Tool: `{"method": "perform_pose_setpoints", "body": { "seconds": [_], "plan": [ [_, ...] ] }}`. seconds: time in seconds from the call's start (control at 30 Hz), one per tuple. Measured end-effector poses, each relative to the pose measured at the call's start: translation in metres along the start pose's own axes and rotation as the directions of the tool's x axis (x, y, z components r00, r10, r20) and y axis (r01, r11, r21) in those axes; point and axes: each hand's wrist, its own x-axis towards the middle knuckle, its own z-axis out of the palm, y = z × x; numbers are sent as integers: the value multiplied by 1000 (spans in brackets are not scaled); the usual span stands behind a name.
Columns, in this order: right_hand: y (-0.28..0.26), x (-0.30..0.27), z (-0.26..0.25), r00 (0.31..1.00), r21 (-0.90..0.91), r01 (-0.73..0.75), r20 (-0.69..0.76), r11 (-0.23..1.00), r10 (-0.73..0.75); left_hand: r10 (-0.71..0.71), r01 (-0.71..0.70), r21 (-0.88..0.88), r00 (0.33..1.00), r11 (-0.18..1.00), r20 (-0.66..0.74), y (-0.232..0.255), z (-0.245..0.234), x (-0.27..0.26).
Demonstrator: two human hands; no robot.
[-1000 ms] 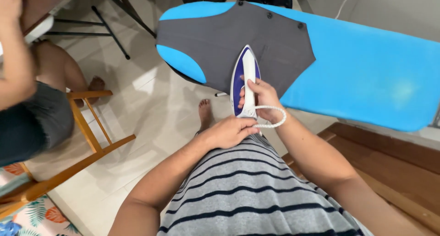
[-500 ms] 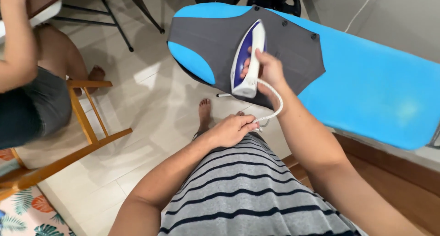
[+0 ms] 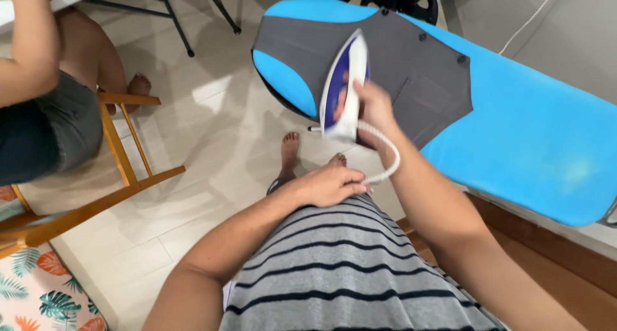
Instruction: Ironing a grey garment on a blue ironing board.
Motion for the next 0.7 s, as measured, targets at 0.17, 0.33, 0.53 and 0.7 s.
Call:
{"method": "perform_pose_setpoints", "body": {
  "seconds": [0.17,0.33,0.53,0.7],
  "plan": [
    [-46,67,14,994,188,63,-100,980,-44,-275,267,-105,958,958,-79,20,-20,1],
    [-17,23,27,997,55,7,70,998,-11,-160,155,-51,981,987,-108,7,-21,-6],
    [-22,47,37,986,-71,-108,121,992,116,-12,16,34,994,999,-107,-8,-14,-9],
    [-35,53,63,990,-69,-103,93,992,109,-175,168,-57,974,984,-146,3,-32,-14]
  ]
}}
